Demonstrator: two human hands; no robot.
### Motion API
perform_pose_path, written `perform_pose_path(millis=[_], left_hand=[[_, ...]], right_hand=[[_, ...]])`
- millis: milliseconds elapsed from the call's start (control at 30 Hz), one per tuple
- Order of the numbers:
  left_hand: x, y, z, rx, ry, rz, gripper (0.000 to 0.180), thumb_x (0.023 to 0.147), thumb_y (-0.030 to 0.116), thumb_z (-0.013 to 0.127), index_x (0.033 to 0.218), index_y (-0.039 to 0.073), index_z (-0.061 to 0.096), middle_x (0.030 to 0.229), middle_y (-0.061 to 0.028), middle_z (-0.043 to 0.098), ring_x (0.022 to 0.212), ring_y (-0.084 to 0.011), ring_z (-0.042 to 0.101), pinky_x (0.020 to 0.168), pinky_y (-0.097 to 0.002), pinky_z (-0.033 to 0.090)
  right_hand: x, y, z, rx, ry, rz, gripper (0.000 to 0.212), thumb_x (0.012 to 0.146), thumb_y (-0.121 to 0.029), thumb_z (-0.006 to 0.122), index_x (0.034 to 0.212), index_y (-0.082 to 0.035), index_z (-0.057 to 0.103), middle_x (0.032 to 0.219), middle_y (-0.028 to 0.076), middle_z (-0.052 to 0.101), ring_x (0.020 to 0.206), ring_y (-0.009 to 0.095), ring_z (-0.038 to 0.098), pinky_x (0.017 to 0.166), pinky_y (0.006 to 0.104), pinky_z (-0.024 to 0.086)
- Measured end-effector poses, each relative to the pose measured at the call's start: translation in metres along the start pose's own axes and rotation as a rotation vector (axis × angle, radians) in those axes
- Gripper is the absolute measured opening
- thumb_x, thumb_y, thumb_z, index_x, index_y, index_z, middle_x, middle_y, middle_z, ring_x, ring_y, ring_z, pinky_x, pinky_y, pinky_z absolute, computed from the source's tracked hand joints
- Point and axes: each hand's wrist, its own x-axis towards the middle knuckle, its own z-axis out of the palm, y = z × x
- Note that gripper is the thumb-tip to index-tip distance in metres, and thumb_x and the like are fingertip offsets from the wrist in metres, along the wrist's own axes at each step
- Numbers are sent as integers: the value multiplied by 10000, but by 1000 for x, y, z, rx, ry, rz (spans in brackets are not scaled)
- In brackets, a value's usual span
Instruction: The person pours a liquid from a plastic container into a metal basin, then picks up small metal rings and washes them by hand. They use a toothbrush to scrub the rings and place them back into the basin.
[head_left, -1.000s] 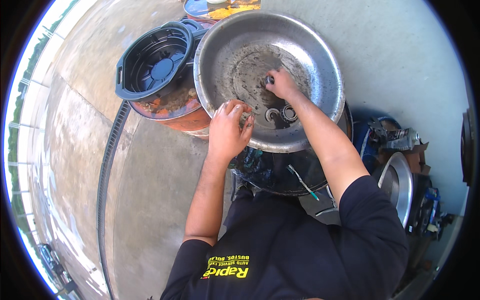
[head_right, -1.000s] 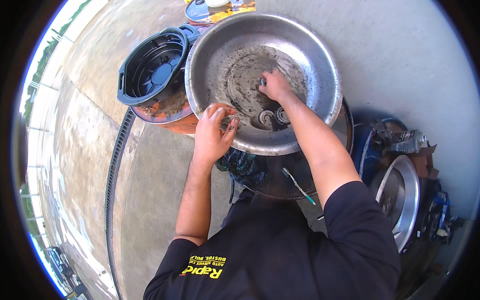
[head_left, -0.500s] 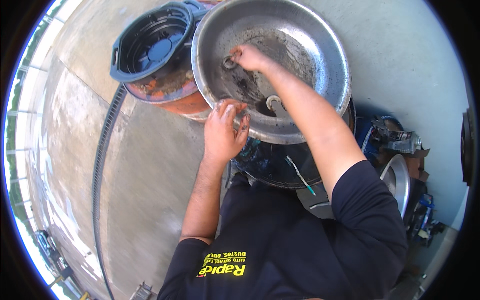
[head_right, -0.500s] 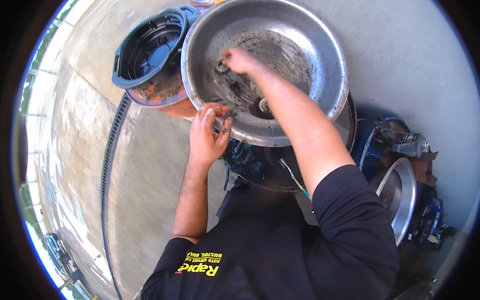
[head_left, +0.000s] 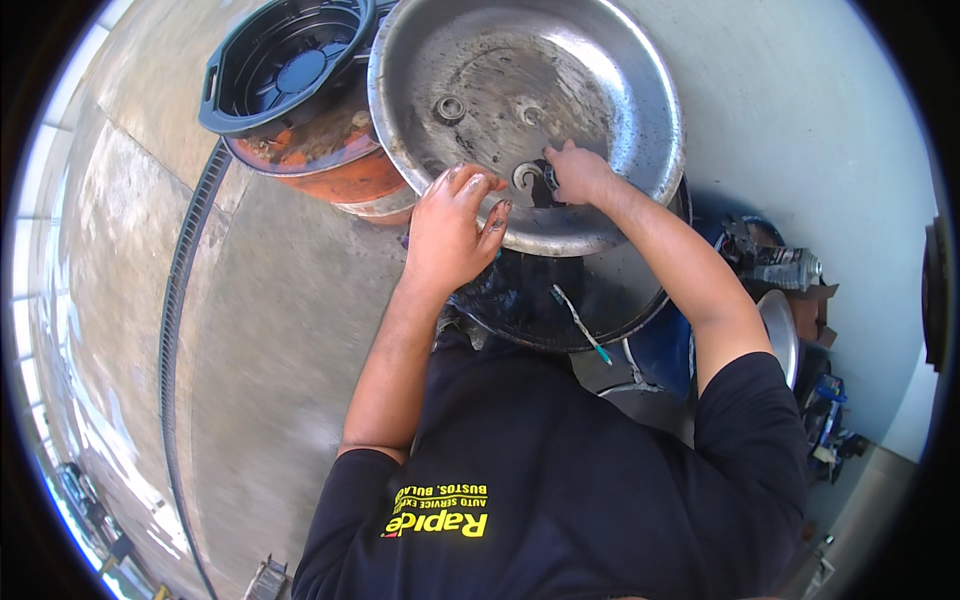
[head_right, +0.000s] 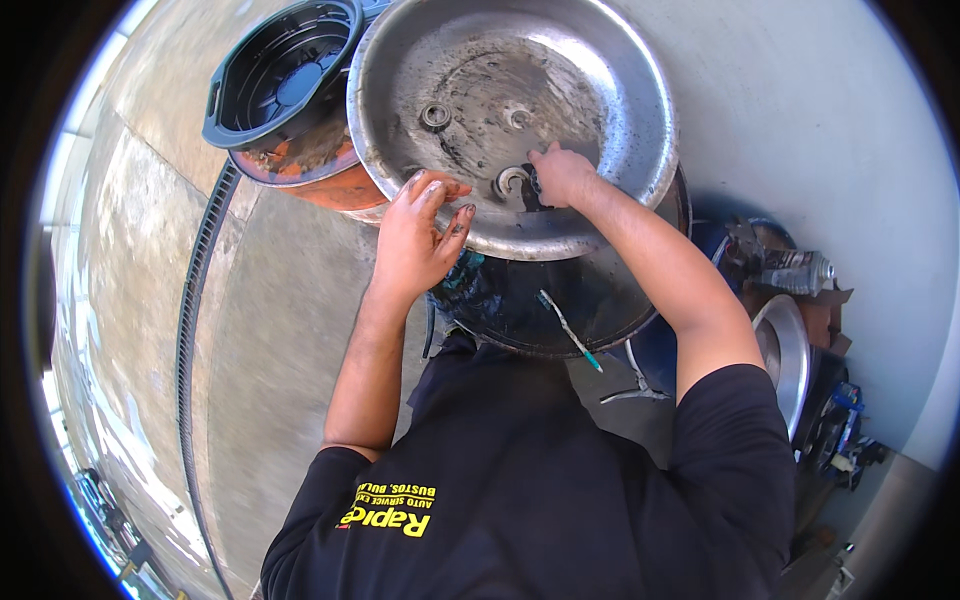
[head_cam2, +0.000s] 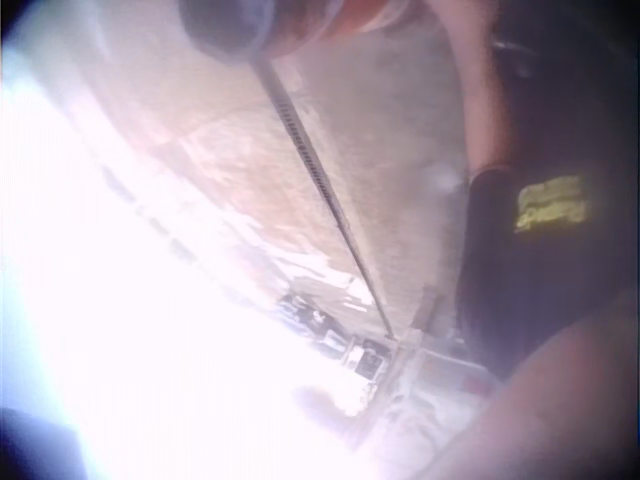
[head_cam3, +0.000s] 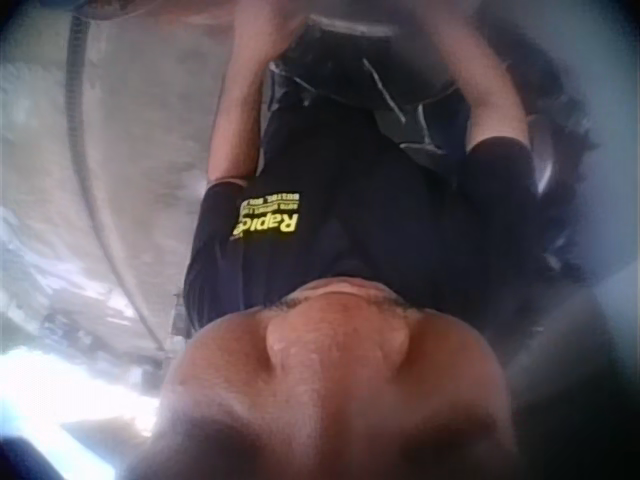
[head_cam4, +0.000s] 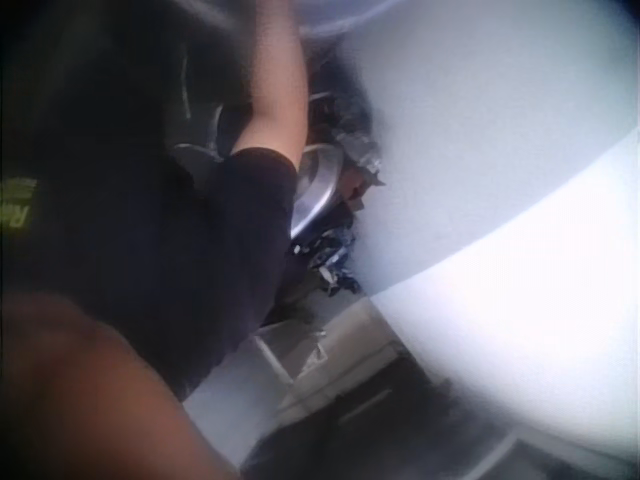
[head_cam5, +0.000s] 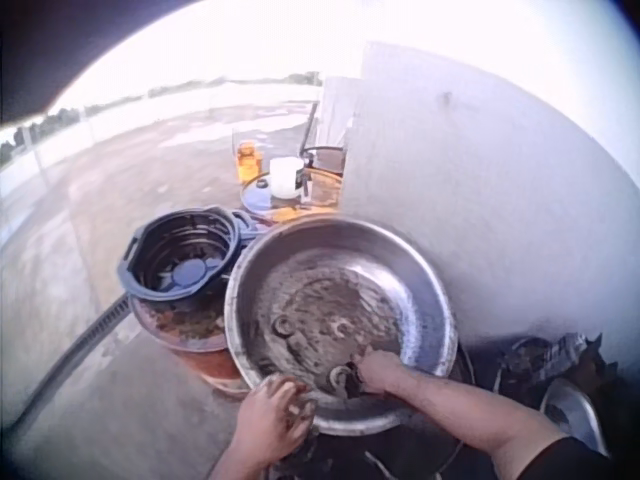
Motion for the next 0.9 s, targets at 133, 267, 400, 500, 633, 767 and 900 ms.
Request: perform_pose_path(millis=[133,267,400,500,633,767,900], left_hand=[[4,13,4,31,-62,29,195,869,79,756,1045,26,691,1078,-120,680,1020,-340,671,872,-436,546],[-2,15,2,41,-93,24,189,877,89,749,1047,29,693,1082,-116,684,1030,-342,673,876,-439,548],[-9,15,-3,51,-82,7,189,881,93,748,1049,28,693,1079,-114,686,1034,-342,676,878,-440,548],[-13,17,-7,51,-72,5,191,879,95,753,1046,24,694,1076,-116,687,1029,-343,677,877,-439,548],[-12,13,-7,43,-63,9,190,875,111,753,1038,36,689,1062,-118,681,1025,-346,673,879,-450,545],[-10,12,-3,9,-65,-39,212,871,113,759,1055,30,695,1062,-127,683,1012,-343,675,881,-451,546],[7,14,15,-56,-87,-32,283,867,122,778,1115,11,696,1089,-141,689,1040,-349,667,917,-446,537]], right_hand=[[0,8,0,101,84,-20,774,728,-289,892,1390,-52,569,1267,272,614,1098,437,697,957,474,581],[5,31,-6,295,164,62,739,731,-311,898,1351,-29,611,1254,266,641,1128,423,690,978,460,578],[7,33,-3,89,129,106,757,758,-357,895,1373,-31,599,1257,242,661,1179,405,681,999,449,581],[7,30,-6,82,132,84,734,758,-353,895,1358,-35,616,1210,239,695,1154,408,692,990,451,584],[11,39,10,218,272,46,699,761,-344,894,1328,-27,636,1119,210,741,1058,384,731,927,449,603],[5,56,6,1083,168,138,628,832,-315,835,1349,-43,608,1108,136,743,968,284,753,827,432,620],[-36,48,14,1931,152,-200,454,1008,-291,648,1401,-84,559,1143,113,734,933,231,740,782,432,614]])
